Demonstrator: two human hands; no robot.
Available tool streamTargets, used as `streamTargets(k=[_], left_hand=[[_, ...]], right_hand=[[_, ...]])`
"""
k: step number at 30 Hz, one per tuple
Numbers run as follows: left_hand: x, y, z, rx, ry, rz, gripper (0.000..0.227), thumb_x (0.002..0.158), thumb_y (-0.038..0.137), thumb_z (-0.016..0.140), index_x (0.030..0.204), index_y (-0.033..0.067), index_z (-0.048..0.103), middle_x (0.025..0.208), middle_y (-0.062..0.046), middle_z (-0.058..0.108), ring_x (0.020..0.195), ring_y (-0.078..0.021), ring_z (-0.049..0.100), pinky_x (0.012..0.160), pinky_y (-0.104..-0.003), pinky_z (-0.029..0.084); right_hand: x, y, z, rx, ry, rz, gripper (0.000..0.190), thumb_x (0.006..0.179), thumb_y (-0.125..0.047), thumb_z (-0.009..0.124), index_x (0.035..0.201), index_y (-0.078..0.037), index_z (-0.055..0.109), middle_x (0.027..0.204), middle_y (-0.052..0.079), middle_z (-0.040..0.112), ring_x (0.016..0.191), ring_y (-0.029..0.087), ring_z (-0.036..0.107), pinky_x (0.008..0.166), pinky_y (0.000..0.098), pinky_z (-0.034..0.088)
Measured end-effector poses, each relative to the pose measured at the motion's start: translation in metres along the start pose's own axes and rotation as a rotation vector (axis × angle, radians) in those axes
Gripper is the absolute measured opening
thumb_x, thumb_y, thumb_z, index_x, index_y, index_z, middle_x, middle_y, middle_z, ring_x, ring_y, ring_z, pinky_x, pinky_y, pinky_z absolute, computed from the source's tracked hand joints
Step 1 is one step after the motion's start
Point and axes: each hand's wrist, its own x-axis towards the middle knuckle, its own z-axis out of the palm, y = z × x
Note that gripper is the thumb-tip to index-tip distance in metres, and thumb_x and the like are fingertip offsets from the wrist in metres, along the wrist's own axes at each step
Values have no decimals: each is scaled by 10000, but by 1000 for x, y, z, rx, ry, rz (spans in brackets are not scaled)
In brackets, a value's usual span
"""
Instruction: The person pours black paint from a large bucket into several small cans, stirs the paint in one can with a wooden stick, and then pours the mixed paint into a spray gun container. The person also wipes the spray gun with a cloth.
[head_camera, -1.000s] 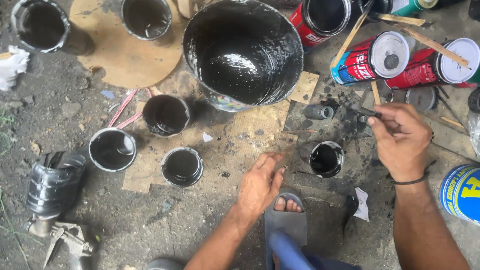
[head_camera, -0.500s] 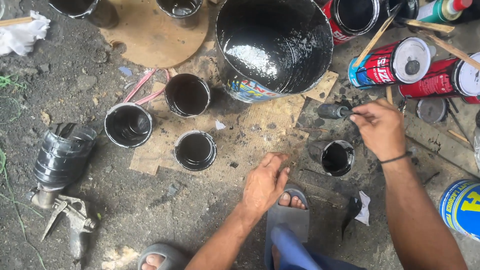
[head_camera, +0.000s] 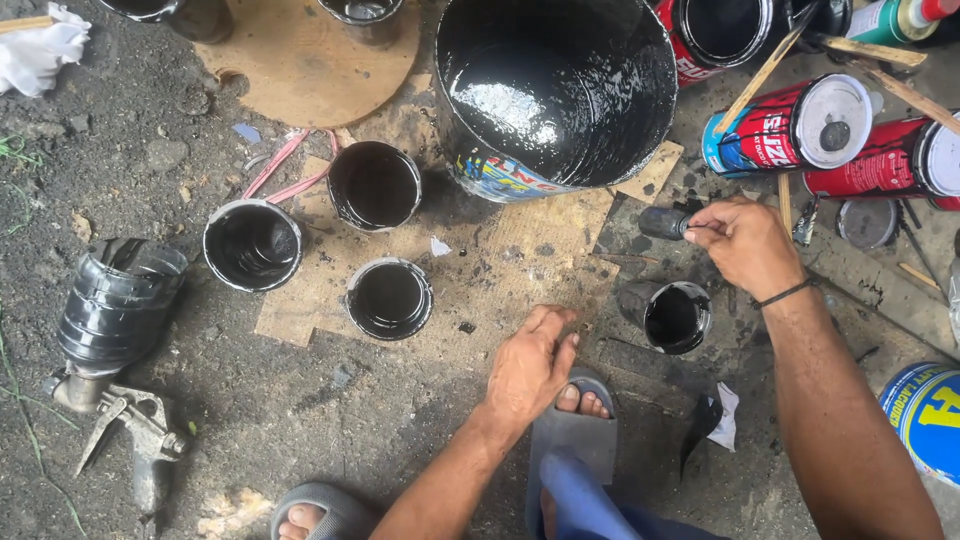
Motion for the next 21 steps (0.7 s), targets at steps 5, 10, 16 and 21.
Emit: streamTargets(k=[5,10,16,21], left_hand=[[1,3,-5,21,8,-23,319,1039,134,500,1322,28,602,1128,-63,610,432,-64,441,330,-217,517],[1,3,-5,22,9,-21,330,1035,139,497,1323,14,601,1183,-80,625,454,-73,483,371,-228,558],[2,11,-11,3,10,-26,336,1028,140,516,1326,10,602,1160,-69,619,611,-143,642,565,-312,674],[3,10,-10,40,-3,-74,337,1028,196,506,1311,50,614,1191,-48,635,633,-176,663,631,-388,662]], right_hand=[[0,7,0,-37,5,-20,90,940,-116,778,1022,-91,805,1002,59,733,802,206,628,722,342,499],[7,31,3,-163,5,-199,168,1008,-156,682,1121,-105,795,887,100,600,881,296,617,835,455,498],[-27,-31,-28,159,-9,166,131,1027,-95,667,1136,-35,707,1089,151,688,905,240,674,819,344,587],[-28,27,-28,522,190,-16,60,1079,-17,665,1127,19,660,1131,127,637,858,208,665,757,280,603]])
